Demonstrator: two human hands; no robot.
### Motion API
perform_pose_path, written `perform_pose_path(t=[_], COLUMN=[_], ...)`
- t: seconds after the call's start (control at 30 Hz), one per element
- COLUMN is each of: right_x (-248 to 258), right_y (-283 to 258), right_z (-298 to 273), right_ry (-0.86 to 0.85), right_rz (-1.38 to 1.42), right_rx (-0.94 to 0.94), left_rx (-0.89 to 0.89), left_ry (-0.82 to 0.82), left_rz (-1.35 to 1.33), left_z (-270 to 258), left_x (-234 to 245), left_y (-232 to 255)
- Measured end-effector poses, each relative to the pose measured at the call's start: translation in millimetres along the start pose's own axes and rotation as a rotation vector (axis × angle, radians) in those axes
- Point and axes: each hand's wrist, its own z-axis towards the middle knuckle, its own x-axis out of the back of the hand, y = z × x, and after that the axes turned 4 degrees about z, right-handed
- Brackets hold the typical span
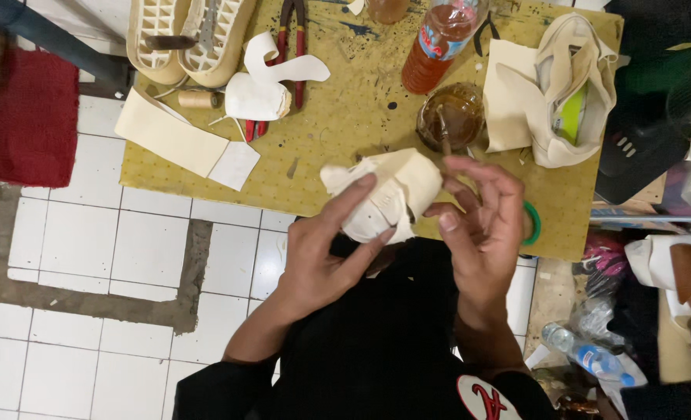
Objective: The person manipulates a white shoe, pressing and folding the fabric around the toe area. They then pick up a small piece of material, apply a brown paste to it using a brush, and place it inside the shoe.
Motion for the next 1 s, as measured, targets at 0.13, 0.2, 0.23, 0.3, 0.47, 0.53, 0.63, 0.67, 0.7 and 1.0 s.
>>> perform_pose_path(t=[0.13,0.2,0.23,0.3,0.47,0.53,0.63,0.67,0.7,1.0], right_x=[-8,-9,-10,-11,-7,-9,-16,-18,-20,-24], right_y=[7,8,9,11,13,7,-5,-7,-10,4], right_z=[-6,-11,-11,-10,-7,-3,1,2,3,-3], right_ry=[0.012,-0.134,-0.132,-0.152,-0.184,-0.19,-0.149,-0.142,-0.135,-0.118], right_rz=[-0.172,-0.268,-0.268,-0.272,-0.142,-0.128,-0.219,-0.304,-0.389,-0.256], right_rx=[0.171,0.112,0.106,0.111,0.039,0.034,0.152,0.21,0.268,0.163], left_rx=[0.008,-0.038,-0.033,-0.04,-0.047,-0.054,-0.056,-0.068,-0.079,-0.14], left_ry=[0.182,0.303,0.3,0.319,0.327,0.322,0.326,0.334,0.341,0.368], left_rz=[-0.038,-0.034,-0.034,-0.018,-0.027,-0.026,-0.026,-0.01,0.008,0.143], left_z=[-16,-24,-25,-26,-29,-29,-28,-28,-28,-36], left_x=[-14,-23,-24,-27,-28,-27,-25,-25,-25,-28], left_y=[-19,-27,-26,-23,-25,-23,-16,-15,-14,-19])
